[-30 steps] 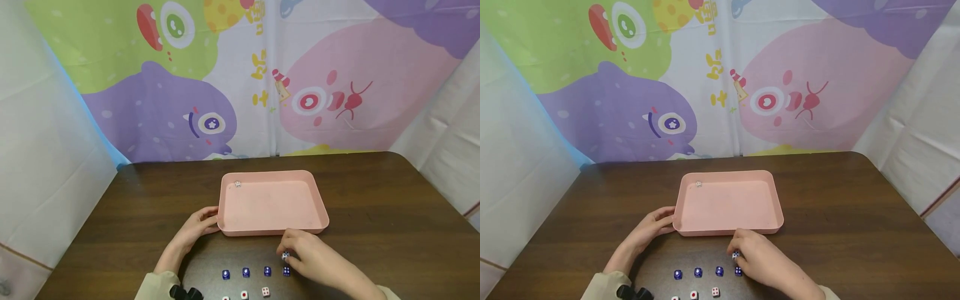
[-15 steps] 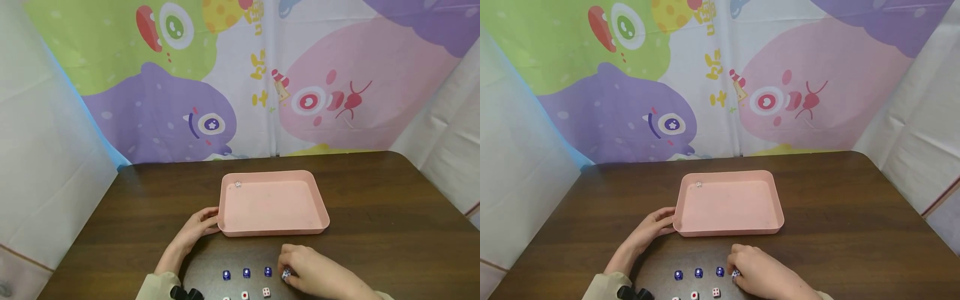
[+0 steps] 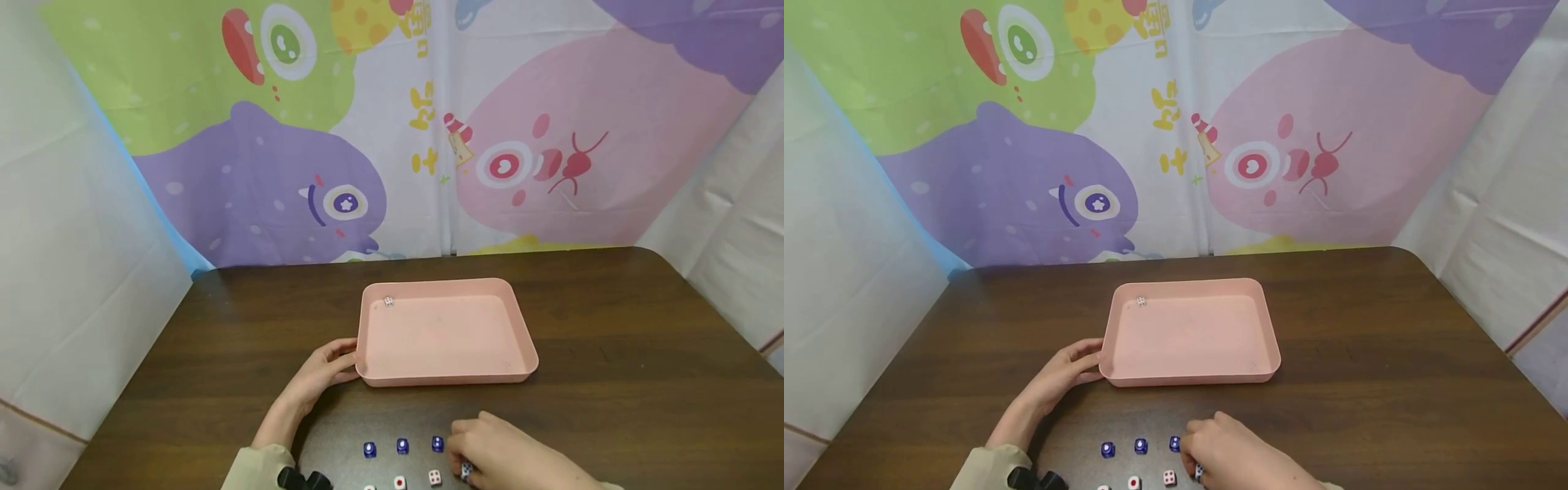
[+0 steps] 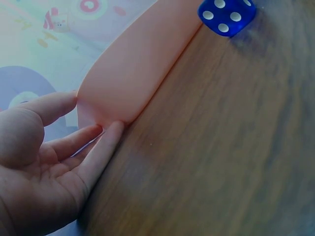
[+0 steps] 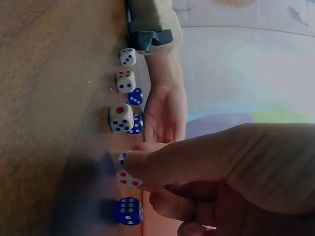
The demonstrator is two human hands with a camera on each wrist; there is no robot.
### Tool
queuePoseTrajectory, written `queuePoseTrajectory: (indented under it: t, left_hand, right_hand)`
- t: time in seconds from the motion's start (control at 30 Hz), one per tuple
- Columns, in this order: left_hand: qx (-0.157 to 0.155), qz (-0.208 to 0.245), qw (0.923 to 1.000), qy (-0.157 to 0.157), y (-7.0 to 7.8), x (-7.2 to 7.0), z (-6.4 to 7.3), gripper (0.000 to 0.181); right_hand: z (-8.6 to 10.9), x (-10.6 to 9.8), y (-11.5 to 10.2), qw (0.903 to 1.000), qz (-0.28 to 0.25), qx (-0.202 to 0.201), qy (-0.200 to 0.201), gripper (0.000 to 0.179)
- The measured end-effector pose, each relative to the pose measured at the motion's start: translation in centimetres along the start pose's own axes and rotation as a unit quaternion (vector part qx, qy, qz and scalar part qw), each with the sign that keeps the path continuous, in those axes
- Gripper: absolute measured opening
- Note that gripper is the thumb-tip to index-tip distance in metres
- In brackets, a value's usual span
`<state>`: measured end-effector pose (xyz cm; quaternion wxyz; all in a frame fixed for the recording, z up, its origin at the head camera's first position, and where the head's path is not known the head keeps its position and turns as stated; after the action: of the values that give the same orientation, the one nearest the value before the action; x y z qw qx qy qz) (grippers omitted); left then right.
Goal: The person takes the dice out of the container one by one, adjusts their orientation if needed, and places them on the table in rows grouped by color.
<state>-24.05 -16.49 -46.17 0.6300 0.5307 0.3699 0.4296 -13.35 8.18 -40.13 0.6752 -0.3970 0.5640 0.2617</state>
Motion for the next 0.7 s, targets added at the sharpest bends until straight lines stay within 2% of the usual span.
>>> queuePoseTrajectory:
  t: [0.13, 0.5, 0.6, 0.7]
  left_hand:
    - [0.002, -0.001, 1.0000, -0.001, 0.14, -0.01, -0.04, 0.051]
    - [0.001, -0.003, 1.0000, -0.003, 0.31, 0.22, -0.16, 0.051]
    - [0.003, -0.005, 1.0000, -0.002, 0.28, 0.22, -0.12, 0.051]
    - [0.002, -0.006, 1.0000, 0.002, 0.18, 0.18, -0.06, 0.051]
  right_hand:
    - [-0.07, 0.18, -0.03, 0.9998, 0.020, -0.004, -0.007, 0.024]
    - [-0.16, 0.51, 0.02, 0.9989, 0.004, 0.013, -0.045, 0.020]
    - [-0.28, 0.27, -0.02, 0.9992, 0.013, 0.009, -0.035, 0.019]
    - [-0.34, -0.26, -0.06, 0.9997, 0.020, 0.007, -0.008, 0.020]
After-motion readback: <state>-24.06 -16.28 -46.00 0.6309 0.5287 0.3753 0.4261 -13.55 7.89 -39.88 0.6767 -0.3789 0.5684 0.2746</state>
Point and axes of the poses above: each hand's wrist, its own z-axis away from the middle knuckle, its own x-axis out of the palm, y = z × x, the point moved 4 cm from there along -z, towards the middle knuckle, and after that the axes turned 4 degrees about -y, right-handed, at the moved point
